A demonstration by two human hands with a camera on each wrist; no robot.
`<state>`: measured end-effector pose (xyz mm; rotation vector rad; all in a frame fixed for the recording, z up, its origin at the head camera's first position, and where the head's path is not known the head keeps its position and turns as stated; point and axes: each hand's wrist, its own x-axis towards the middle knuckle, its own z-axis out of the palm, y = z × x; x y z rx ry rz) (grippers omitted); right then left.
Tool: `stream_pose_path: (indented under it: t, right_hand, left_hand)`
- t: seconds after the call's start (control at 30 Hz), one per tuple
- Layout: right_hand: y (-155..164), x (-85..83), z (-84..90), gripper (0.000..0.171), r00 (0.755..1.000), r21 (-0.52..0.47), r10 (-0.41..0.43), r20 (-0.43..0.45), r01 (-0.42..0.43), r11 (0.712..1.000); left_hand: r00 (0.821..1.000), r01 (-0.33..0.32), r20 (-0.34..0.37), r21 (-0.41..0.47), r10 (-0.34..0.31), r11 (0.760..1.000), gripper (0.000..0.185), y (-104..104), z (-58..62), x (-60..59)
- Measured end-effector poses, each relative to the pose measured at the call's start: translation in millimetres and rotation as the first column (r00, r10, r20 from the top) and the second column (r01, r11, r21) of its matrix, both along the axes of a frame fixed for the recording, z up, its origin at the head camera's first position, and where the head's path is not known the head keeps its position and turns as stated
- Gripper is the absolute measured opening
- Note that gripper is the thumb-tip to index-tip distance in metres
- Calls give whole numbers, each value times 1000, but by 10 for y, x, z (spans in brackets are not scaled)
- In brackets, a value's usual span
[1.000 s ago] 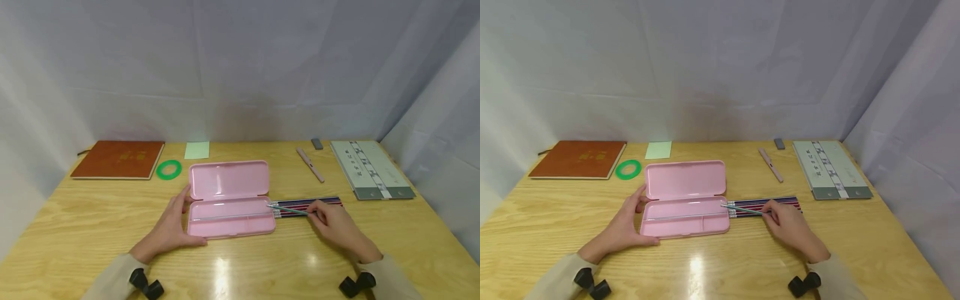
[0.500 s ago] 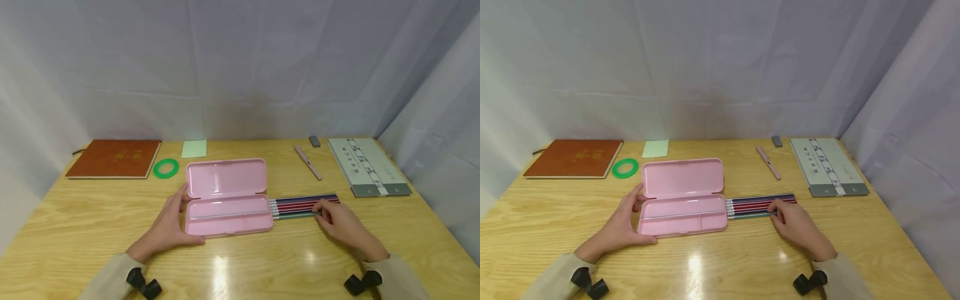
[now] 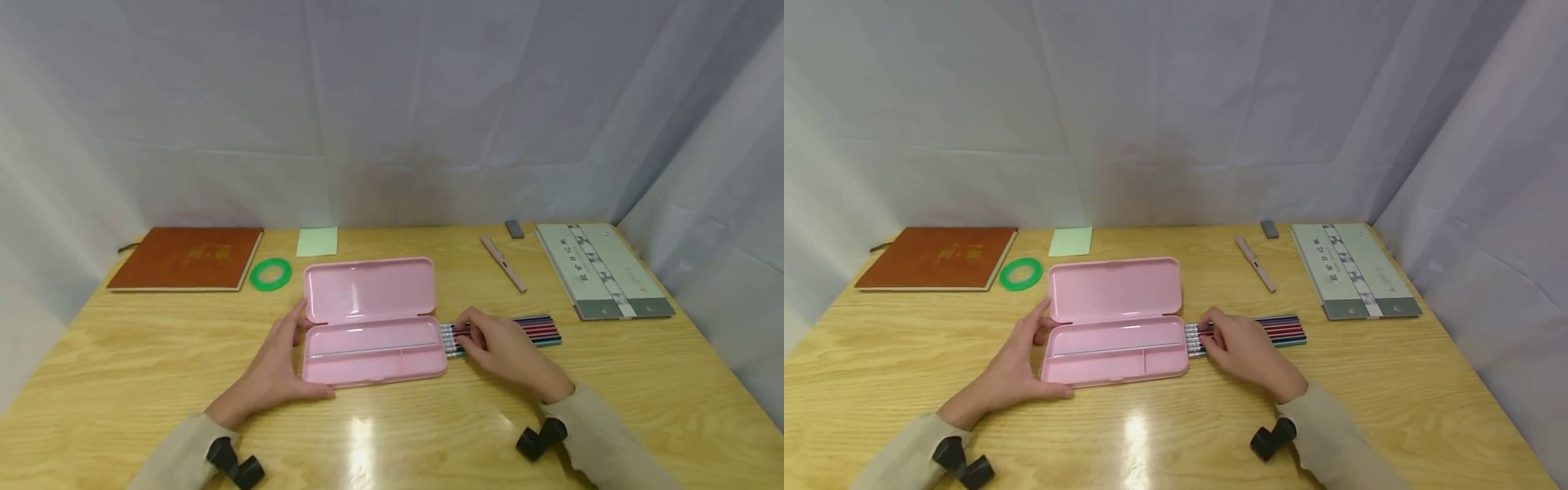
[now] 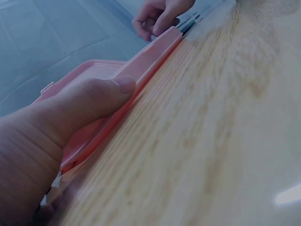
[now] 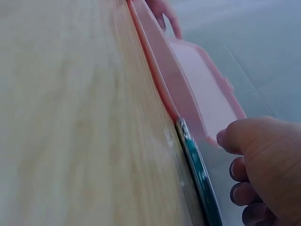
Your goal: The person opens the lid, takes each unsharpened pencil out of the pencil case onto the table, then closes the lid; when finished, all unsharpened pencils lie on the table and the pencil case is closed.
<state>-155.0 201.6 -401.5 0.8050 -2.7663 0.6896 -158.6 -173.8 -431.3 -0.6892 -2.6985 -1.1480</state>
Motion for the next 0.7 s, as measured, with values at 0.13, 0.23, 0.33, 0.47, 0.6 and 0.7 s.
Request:
stream_pose_path:
  t: [0.13,0.23,0.33,0.47,0.6,0.7]
  right_hand:
    - [-151,-78,30,13,997,-13,78,-18,-78,997]
    - [-232,-140,41,8,991,-26,137,-7,-137,990]
    - [-293,-212,48,5,982,-35,187,-11,-187,982]
    - [-364,-308,58,9,971,-9,240,-10,-240,971]
    - [-452,-373,91,14,964,38,266,13,-266,963]
    - [-544,-402,130,16,960,61,275,42,-277,959]
  left_hand:
    - [1000,3,16,5,-3,1000,140,11,-17,6]
    - [1000,8,18,9,-8,1000,141,21,-31,13]
    - [1000,6,6,8,-6,1000,140,19,-31,14]
    - [1000,3,-9,-3,-3,1000,140,4,-29,9]
    - [1000,8,-12,-4,-8,1000,141,-11,-28,1]
    - [1000,6,-5,4,-6,1000,141,-22,-21,-2]
